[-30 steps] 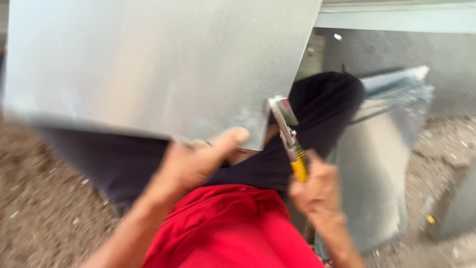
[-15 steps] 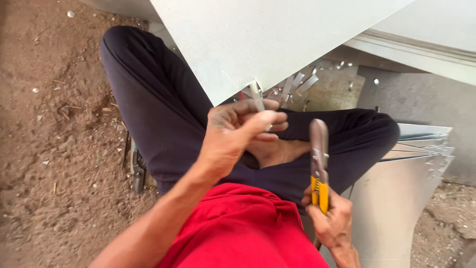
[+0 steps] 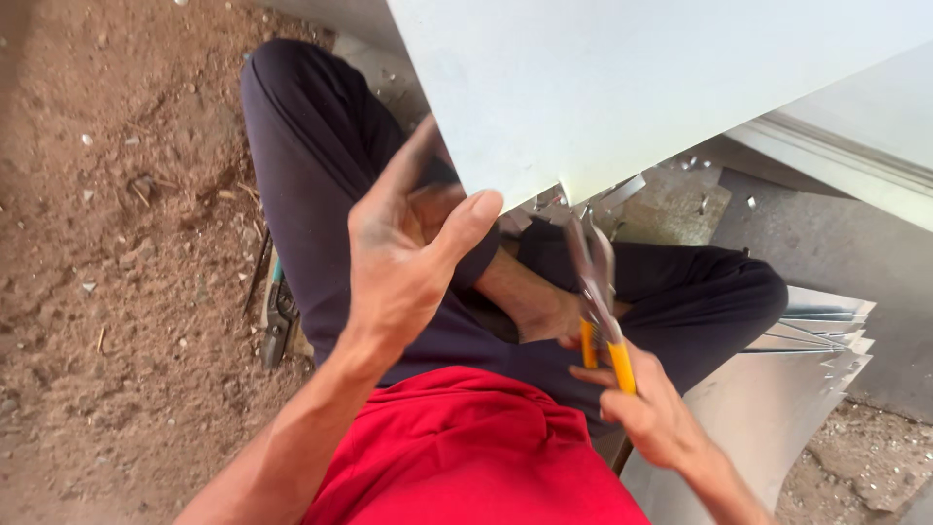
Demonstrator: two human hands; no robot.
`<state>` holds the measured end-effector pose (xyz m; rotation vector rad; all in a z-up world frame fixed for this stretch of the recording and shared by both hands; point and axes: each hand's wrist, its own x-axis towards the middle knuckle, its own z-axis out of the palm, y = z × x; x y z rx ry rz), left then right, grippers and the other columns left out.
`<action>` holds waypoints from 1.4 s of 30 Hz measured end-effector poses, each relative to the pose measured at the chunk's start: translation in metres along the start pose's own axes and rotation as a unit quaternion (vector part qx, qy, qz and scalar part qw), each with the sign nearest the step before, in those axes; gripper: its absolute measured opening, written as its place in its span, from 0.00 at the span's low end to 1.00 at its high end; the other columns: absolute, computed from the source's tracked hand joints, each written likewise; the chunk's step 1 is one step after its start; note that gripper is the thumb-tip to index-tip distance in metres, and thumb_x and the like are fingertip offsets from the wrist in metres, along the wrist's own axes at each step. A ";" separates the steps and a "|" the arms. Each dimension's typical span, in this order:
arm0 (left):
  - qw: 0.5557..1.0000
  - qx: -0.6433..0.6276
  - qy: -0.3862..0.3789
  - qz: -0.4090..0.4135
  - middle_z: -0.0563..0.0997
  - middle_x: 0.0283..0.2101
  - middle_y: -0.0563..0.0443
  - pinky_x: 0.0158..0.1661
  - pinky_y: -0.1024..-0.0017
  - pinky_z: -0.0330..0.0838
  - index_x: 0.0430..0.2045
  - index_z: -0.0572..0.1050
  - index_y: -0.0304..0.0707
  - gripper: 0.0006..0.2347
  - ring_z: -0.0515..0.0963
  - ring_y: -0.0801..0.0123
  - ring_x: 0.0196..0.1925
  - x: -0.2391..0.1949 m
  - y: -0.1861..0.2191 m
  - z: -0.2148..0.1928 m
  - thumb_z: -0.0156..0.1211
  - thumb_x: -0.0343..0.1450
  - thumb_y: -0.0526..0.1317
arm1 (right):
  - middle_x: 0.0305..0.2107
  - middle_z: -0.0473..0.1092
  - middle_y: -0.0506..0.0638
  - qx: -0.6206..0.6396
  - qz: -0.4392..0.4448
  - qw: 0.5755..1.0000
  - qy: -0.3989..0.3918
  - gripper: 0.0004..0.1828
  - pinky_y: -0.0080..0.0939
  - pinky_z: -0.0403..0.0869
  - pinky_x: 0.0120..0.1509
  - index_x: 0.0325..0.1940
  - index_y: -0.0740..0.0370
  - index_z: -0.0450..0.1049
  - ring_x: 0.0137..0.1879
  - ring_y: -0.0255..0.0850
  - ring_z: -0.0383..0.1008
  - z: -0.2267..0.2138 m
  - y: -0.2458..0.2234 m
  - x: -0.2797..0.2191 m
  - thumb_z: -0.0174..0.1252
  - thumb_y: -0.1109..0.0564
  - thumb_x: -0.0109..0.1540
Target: The person cuts a metal sheet using shears, making several notched cuts along the edges and turning the sheet over to continue.
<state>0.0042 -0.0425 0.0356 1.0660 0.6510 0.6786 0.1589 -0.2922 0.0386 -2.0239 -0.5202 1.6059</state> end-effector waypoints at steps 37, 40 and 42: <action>0.985 -0.103 0.016 -0.140 0.82 0.48 0.56 0.44 0.81 0.76 0.65 0.68 0.25 0.25 0.79 0.83 0.41 0.015 -0.032 0.004 0.67 0.71 0.28 | 0.51 0.68 0.57 0.031 -0.074 0.989 -0.125 0.36 0.44 0.80 0.56 0.63 0.67 0.63 0.56 0.45 0.73 -0.019 -0.039 0.030 0.53 0.52 0.52; 0.985 -0.083 0.011 -0.151 0.82 0.45 0.55 0.39 0.83 0.74 0.63 0.70 0.25 0.24 0.78 0.83 0.36 0.012 -0.042 0.027 0.68 0.71 0.28 | 0.56 0.67 0.62 0.067 -0.036 0.996 -0.040 0.47 0.51 0.72 0.64 0.70 0.68 0.58 0.64 0.51 0.71 0.012 -0.024 0.001 0.50 0.53 0.46; 0.986 -0.090 0.017 -0.142 0.82 0.44 0.54 0.38 0.83 0.72 0.65 0.70 0.25 0.24 0.77 0.82 0.37 0.009 -0.047 0.031 0.68 0.72 0.27 | 0.59 0.66 0.62 0.079 0.038 0.995 -0.041 0.47 0.56 0.77 0.56 0.71 0.68 0.60 0.55 0.56 0.75 0.015 -0.024 0.000 0.50 0.55 0.46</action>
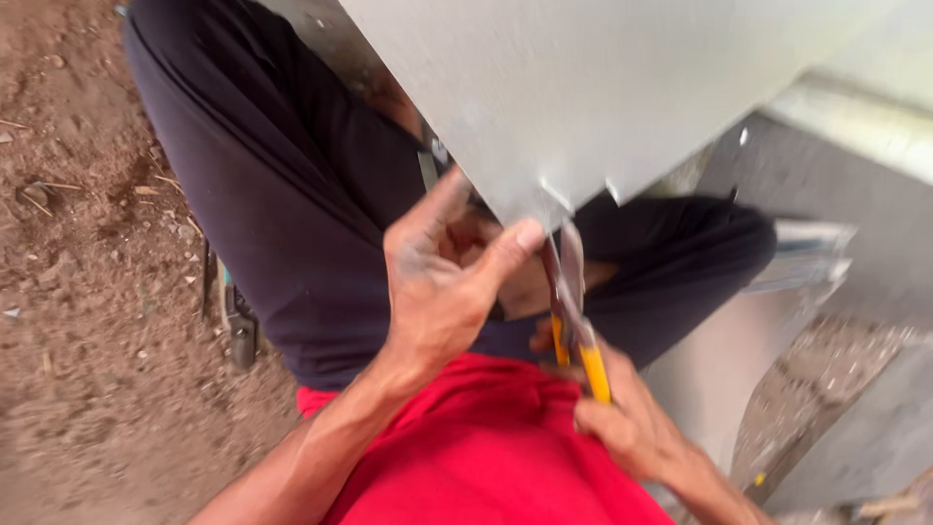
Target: The person cuts a metal sheet using shears, making several notched cuts along the edges and turning the sheet over to continue.
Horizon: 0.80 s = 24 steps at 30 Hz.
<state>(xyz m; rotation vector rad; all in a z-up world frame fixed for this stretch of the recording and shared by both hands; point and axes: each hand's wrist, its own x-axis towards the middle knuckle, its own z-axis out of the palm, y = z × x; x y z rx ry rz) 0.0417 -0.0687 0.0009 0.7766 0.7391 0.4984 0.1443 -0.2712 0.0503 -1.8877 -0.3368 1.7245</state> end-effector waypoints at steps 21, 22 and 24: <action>1.000 0.012 -0.009 -0.026 0.79 0.33 0.58 0.32 0.84 0.66 0.53 0.75 0.26 0.15 0.73 0.85 0.32 0.000 0.001 -0.003 0.67 0.72 0.28 | 0.16 0.68 0.51 -0.164 -0.028 0.977 0.132 0.06 0.42 0.68 0.28 0.30 0.65 0.70 0.21 0.40 0.67 0.014 -0.038 0.026 0.51 0.64 0.50; 0.999 0.013 -0.005 -0.030 0.77 0.32 0.58 0.31 0.84 0.65 0.51 0.76 0.25 0.14 0.73 0.85 0.31 -0.001 -0.001 -0.004 0.68 0.72 0.28 | 0.15 0.68 0.51 -0.166 -0.034 0.977 0.132 0.06 0.42 0.68 0.28 0.30 0.65 0.69 0.20 0.39 0.68 0.014 -0.038 0.027 0.52 0.64 0.50; 0.999 0.016 -0.034 -0.013 0.78 0.31 0.55 0.35 0.82 0.68 0.45 0.76 0.24 0.09 0.74 0.83 0.33 -0.001 -0.002 -0.009 0.69 0.74 0.27 | 0.16 0.68 0.52 -0.161 -0.034 0.978 0.130 0.06 0.42 0.68 0.29 0.31 0.65 0.69 0.22 0.41 0.67 0.016 -0.034 0.026 0.52 0.62 0.51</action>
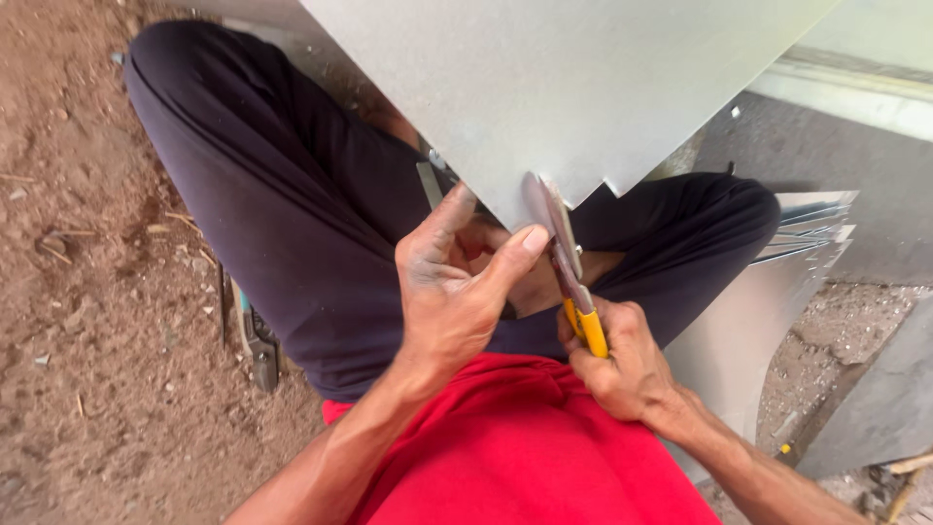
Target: The person cuts a metal sheet using shears, making several notched cuts along the edges and turning the sheet over to continue.
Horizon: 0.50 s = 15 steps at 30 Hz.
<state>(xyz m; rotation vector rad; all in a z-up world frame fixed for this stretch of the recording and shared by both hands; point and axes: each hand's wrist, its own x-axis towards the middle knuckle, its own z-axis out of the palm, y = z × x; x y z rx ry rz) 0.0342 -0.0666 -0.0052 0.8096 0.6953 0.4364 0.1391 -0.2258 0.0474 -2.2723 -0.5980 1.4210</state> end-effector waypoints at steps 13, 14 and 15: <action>0.990 -0.073 -0.088 0.080 0.76 0.51 0.52 0.50 0.71 0.77 0.58 0.65 0.30 0.20 0.79 0.69 0.53 0.015 -0.002 0.018 0.59 0.73 0.21 | 0.20 0.74 0.51 0.081 0.163 0.982 0.056 0.17 0.43 0.74 0.34 0.37 0.64 0.76 0.26 0.42 0.74 0.047 0.155 -0.089 0.53 0.55 0.48; 0.987 -0.053 -0.122 0.093 0.75 0.53 0.52 0.54 0.70 0.76 0.60 0.63 0.30 0.21 0.77 0.69 0.56 0.018 0.001 0.015 0.58 0.73 0.21 | 0.20 0.74 0.52 0.096 0.163 0.979 0.078 0.16 0.43 0.73 0.34 0.37 0.65 0.76 0.26 0.42 0.74 0.054 0.166 -0.096 0.54 0.55 0.48; 0.982 -0.028 -0.155 0.108 0.75 0.54 0.52 0.58 0.70 0.74 0.62 0.62 0.31 0.22 0.75 0.69 0.58 0.022 0.008 0.009 0.57 0.74 0.21 | 0.20 0.74 0.53 0.113 0.157 0.976 0.097 0.16 0.44 0.73 0.34 0.37 0.66 0.77 0.26 0.42 0.74 0.062 0.174 -0.097 0.55 0.56 0.48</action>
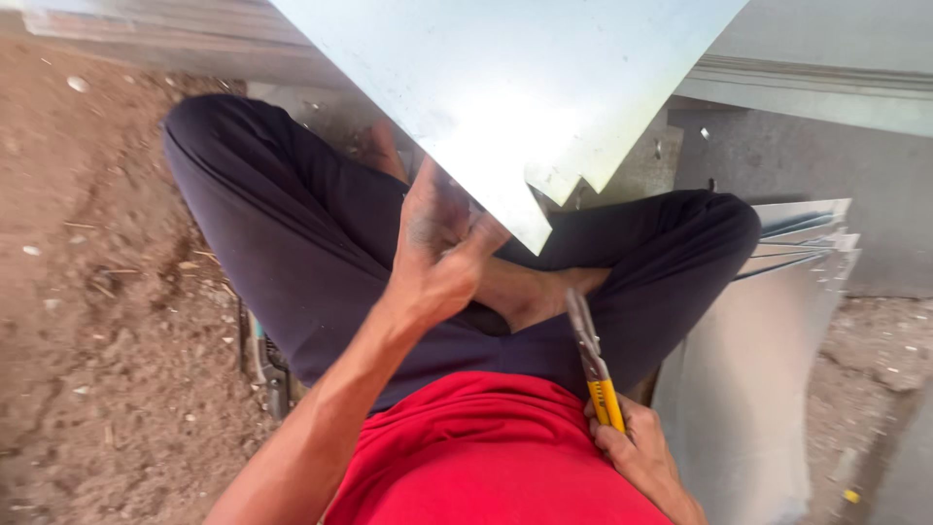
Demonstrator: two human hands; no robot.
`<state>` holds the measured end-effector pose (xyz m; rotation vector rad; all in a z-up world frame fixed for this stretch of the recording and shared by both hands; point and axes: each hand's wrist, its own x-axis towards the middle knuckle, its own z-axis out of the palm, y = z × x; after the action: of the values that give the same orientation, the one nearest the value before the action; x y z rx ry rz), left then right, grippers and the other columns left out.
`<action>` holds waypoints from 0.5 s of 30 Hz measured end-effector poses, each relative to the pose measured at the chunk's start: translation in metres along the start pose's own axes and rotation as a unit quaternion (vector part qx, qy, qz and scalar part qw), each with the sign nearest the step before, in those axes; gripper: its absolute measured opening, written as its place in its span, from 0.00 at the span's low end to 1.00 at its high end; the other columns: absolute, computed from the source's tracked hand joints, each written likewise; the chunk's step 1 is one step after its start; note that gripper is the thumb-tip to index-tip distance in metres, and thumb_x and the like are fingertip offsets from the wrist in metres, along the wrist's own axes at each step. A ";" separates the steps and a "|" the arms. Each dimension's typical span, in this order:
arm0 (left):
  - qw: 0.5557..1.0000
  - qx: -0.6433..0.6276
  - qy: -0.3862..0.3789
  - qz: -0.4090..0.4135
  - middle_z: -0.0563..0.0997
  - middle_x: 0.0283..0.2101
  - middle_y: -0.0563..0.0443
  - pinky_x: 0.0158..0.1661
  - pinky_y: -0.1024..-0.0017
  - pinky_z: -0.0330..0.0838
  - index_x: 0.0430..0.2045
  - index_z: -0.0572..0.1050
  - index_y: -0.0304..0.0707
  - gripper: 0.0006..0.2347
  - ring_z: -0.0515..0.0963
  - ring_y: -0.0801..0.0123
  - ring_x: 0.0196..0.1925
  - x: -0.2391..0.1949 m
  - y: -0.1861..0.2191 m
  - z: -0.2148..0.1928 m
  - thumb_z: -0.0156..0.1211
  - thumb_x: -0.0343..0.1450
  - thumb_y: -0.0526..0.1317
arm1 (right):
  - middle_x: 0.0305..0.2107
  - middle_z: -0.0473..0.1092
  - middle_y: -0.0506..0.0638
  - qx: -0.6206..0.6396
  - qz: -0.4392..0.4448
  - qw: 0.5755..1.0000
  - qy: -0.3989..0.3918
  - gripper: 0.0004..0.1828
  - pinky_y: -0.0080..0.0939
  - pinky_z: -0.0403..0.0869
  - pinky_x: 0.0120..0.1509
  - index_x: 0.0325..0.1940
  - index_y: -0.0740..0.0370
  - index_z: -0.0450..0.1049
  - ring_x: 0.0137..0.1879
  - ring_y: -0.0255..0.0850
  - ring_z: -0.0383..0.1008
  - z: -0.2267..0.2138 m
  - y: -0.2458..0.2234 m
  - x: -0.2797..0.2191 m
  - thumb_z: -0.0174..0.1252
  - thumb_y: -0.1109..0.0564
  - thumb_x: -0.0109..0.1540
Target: The person cuts a metal sheet using shears, making several notched cuts along the edges and turning the sheet over to continue.
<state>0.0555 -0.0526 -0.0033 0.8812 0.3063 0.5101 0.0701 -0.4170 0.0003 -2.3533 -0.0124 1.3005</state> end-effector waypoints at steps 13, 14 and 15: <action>0.985 0.157 0.042 0.050 0.82 0.42 0.47 0.48 0.71 0.75 0.46 0.76 0.26 0.09 0.80 0.69 0.46 -0.001 -0.016 -0.015 0.60 0.73 0.25 | 0.24 0.79 0.54 0.046 -0.034 0.998 0.034 0.16 0.39 0.75 0.37 0.40 0.68 0.80 0.30 0.38 0.77 0.001 0.015 0.006 0.56 0.61 0.51; 0.985 0.171 0.016 0.011 0.82 0.42 0.48 0.48 0.72 0.75 0.45 0.77 0.28 0.08 0.80 0.70 0.46 0.002 -0.011 -0.022 0.60 0.72 0.26 | 0.24 0.79 0.54 0.076 -0.079 0.993 0.045 0.17 0.38 0.76 0.37 0.41 0.68 0.79 0.30 0.38 0.77 0.002 0.021 0.005 0.56 0.63 0.50; 0.982 0.184 -0.010 -0.029 0.83 0.42 0.50 0.48 0.72 0.76 0.44 0.77 0.29 0.08 0.81 0.71 0.46 0.006 -0.004 -0.029 0.60 0.72 0.26 | 0.25 0.78 0.53 0.106 -0.123 0.985 0.056 0.18 0.37 0.76 0.37 0.42 0.68 0.78 0.30 0.37 0.77 0.003 0.028 0.005 0.55 0.64 0.49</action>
<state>0.0485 -0.0323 -0.0239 1.2314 0.4142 0.3959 0.0644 -0.4395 -0.0157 -2.1620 -0.1198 1.0002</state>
